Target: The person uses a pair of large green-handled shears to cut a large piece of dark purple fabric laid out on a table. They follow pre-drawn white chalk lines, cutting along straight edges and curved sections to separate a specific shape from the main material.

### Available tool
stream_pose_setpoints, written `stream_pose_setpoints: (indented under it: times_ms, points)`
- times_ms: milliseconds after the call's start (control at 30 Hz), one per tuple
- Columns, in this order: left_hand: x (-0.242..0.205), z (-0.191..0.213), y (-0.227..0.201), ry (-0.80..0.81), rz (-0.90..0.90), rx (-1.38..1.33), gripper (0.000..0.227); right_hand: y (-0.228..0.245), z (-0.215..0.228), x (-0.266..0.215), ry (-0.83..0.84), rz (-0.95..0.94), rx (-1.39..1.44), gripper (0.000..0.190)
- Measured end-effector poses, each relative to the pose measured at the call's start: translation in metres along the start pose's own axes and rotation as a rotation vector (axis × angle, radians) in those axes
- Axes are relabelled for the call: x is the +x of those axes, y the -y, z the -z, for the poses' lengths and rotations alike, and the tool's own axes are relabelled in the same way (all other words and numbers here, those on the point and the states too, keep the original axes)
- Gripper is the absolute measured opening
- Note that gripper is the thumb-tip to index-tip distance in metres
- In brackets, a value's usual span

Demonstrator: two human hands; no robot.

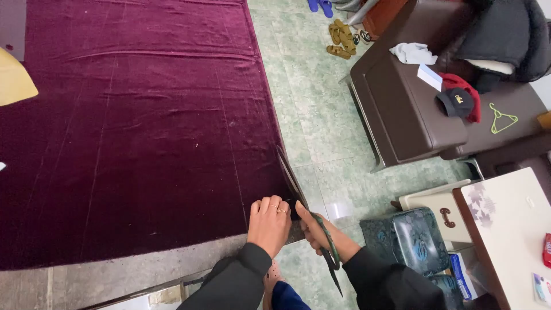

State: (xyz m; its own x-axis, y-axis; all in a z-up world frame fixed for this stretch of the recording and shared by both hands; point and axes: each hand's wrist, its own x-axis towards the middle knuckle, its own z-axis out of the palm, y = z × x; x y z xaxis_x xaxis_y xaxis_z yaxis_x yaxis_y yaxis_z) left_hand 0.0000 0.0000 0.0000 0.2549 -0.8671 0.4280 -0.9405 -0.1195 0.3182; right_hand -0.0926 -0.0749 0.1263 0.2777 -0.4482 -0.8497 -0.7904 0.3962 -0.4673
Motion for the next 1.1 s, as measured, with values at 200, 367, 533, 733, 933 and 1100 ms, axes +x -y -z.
stream_pose_setpoints:
  times_ms: [200, 367, 533, 733, 933, 1100]
  points:
    - [-0.002, -0.007, 0.001, 0.048, 0.010, -0.032, 0.007, -0.003, 0.002, 0.044, -0.072, -0.013, -0.015, 0.063]
    - [-0.002, -0.006, 0.000, 0.050, 0.018, -0.032, 0.006, 0.006, -0.002, 0.038, -0.090, -0.010, -0.011, 0.061]
    - [-0.001, -0.006, 0.000, 0.026, 0.022, -0.071, 0.005, 0.003, -0.004, 0.041, -0.112, -0.002, 0.010, 0.060]
    - [0.000, -0.003, 0.000, -0.002, 0.019, -0.072, 0.004, 0.012, -0.004, 0.028, -0.098, 0.005, 0.046, 0.060]
    - [0.000, -0.006, 0.001, 0.061, 0.037, -0.039, 0.005, 0.032, -0.002, 0.034, -0.080, -0.083, -0.027, 0.064]
    - [0.000, -0.006, 0.001, 0.096, 0.034, -0.067, 0.007, 0.035, -0.003, 0.054, -0.085, -0.017, -0.027, 0.060]
